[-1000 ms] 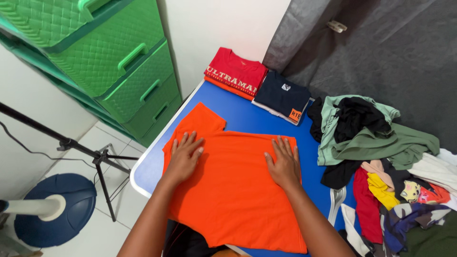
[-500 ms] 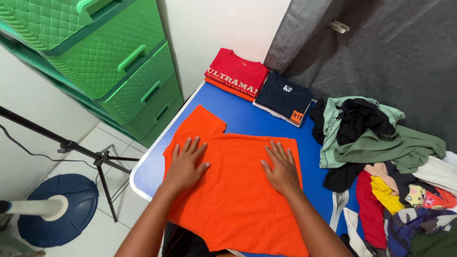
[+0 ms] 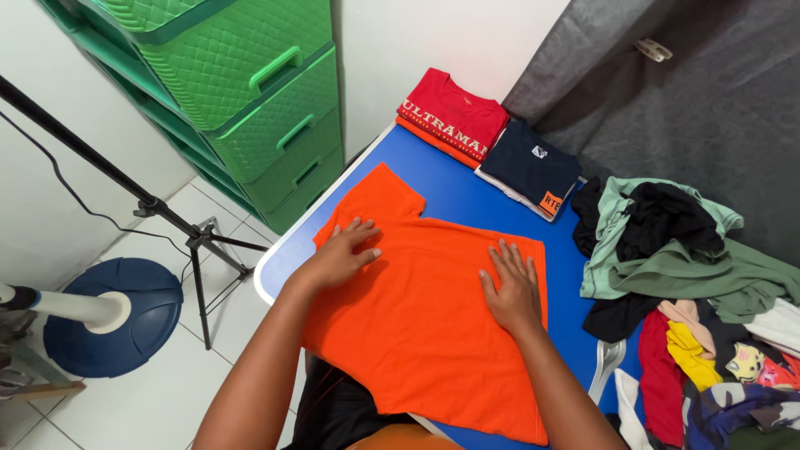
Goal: The person folds an orange t-shirt and a black t-shirt by hand on a blue table, smoothing the fabric and folding the sides inward.
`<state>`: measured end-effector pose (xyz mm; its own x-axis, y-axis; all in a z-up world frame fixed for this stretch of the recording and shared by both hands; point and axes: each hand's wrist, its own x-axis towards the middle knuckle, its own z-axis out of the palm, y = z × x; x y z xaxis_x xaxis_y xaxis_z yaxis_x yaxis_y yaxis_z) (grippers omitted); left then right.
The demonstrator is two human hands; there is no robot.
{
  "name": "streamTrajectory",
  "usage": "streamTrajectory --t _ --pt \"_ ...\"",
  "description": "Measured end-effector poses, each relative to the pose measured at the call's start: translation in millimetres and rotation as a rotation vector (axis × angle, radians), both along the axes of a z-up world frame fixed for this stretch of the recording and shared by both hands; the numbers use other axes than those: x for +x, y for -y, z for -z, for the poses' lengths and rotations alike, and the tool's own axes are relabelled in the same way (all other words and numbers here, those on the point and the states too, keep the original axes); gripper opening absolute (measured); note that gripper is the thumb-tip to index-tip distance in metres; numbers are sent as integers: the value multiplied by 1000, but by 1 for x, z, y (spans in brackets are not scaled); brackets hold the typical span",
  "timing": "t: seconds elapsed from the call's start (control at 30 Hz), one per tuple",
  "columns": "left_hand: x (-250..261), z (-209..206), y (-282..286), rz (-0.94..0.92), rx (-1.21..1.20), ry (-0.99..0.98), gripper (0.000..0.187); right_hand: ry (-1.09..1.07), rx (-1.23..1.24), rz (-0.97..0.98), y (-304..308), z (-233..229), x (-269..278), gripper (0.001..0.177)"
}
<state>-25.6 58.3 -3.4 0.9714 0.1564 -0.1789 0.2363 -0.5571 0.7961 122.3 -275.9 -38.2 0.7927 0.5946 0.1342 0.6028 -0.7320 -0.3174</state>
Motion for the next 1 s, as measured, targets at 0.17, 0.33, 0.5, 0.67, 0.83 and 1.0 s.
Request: streamTrajectory --t 0.17,0.33,0.5,0.67,0.83,1.0 --pt "1 -3 4 -8 41 -31 55 -5 -5 16 0 0 -1 55" --pt "-2 0 6 11 102 -2 56 -1 10 11 0 -2 -3 55" --pt "-12 -2 33 31 471 10 65 1 34 12 1 -3 -2 55" --pt "-11 -9 39 48 621 3 69 -1 72 37 1 -1 -1 50" --pt "-8 -19 25 -48 436 191 48 53 147 43 0 -4 17 36" --pt "12 -26 1 -366 98 268 28 124 195 66 9 -7 37 22"
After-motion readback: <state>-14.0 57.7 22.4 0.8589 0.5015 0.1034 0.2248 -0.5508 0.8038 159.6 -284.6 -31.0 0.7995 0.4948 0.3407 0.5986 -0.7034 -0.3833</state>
